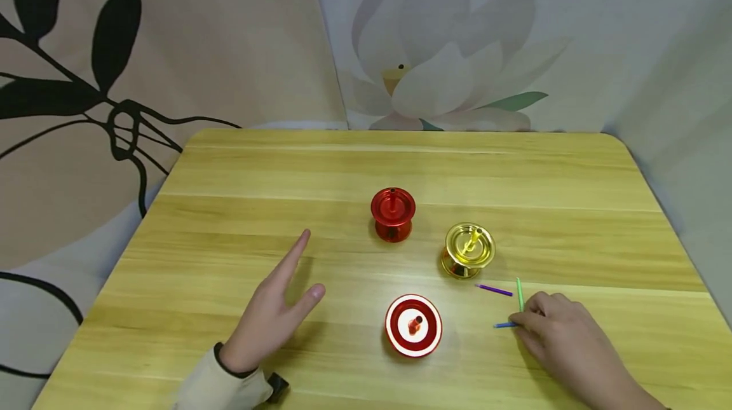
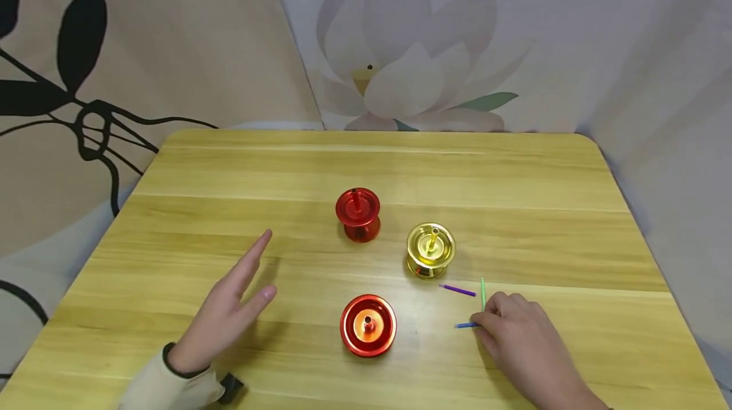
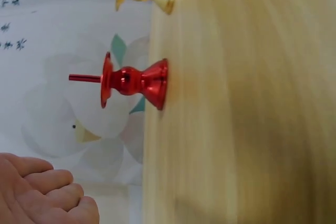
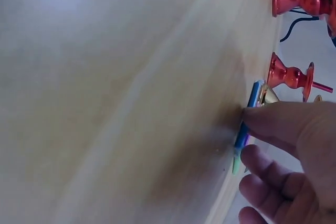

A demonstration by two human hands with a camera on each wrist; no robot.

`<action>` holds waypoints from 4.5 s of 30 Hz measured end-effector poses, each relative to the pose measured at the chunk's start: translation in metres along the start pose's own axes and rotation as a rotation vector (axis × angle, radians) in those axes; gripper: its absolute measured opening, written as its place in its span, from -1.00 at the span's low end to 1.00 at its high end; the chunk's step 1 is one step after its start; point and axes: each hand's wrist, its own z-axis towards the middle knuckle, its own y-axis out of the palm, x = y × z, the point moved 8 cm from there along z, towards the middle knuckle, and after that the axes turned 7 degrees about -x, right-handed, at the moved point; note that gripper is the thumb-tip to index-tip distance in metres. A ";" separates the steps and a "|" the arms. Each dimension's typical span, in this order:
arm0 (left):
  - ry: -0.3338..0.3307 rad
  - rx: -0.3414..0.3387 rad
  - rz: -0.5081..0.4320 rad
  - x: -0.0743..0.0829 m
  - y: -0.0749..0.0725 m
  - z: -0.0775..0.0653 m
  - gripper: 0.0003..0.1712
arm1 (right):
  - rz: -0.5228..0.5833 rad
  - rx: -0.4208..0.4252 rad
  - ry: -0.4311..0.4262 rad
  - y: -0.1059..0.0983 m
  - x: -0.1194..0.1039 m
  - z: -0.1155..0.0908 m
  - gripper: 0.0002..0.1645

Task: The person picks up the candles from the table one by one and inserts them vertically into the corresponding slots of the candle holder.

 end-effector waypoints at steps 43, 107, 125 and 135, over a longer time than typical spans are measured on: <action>-0.050 0.024 -0.274 0.002 0.044 0.089 -0.11 | 0.247 0.025 0.032 -0.001 -0.012 0.006 -0.67; -0.039 0.031 -0.315 -0.002 0.087 0.138 0.02 | 0.507 0.191 0.224 -0.061 -0.021 0.134 -0.85; -0.060 0.014 -0.305 0.001 0.091 0.138 0.02 | 0.526 0.043 0.233 -0.045 -0.024 0.183 -0.91; -0.054 -0.001 -0.333 0.005 0.095 0.138 0.02 | 0.495 -0.010 0.229 -0.033 -0.027 0.202 -0.86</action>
